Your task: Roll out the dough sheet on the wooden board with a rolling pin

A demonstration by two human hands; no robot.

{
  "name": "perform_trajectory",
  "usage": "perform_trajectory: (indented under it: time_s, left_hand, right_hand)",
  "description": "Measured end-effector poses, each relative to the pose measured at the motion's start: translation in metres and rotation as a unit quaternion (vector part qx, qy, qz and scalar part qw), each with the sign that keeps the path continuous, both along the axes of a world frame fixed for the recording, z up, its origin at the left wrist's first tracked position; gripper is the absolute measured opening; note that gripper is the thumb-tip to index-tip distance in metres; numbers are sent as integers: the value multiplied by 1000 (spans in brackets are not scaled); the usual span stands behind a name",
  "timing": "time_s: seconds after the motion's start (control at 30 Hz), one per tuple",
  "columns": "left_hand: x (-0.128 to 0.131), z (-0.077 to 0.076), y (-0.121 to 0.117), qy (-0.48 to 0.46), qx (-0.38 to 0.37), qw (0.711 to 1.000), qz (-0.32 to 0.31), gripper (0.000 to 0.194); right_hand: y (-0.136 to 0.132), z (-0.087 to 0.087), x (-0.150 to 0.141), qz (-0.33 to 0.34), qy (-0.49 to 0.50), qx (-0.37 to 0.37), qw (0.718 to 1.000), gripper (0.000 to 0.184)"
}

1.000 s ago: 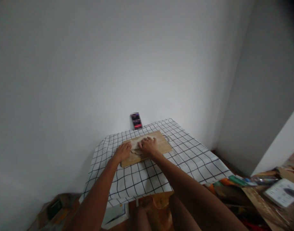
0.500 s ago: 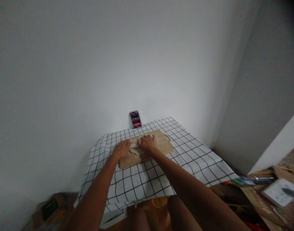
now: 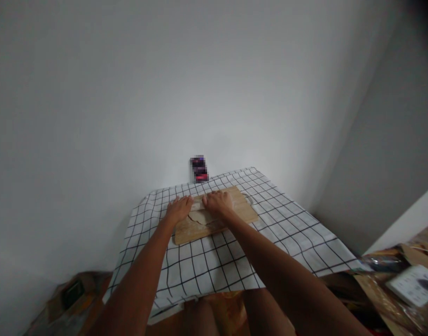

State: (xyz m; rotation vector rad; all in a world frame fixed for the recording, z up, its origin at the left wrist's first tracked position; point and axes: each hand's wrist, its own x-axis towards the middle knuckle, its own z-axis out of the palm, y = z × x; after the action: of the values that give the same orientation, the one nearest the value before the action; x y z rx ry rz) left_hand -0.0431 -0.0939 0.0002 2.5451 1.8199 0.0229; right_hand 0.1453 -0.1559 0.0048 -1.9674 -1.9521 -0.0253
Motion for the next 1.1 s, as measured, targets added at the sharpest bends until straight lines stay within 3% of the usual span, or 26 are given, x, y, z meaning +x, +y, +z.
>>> perform_trajectory:
  time_s: [0.33, 0.63, 1.1]
  left_hand:
    - [12, 6, 17, -30, -31, 998, 44, 67]
    - [17, 13, 36, -42, -14, 999, 4, 67]
    - [26, 6, 100, 0, -2, 1000, 23, 79]
  right_hand:
    - [16, 5, 5, -8, 8, -18, 1000, 56]
    - [39, 9, 10, -20, 40, -27, 999, 56]
    - [100, 12, 17, -26, 77, -72, 994, 59]
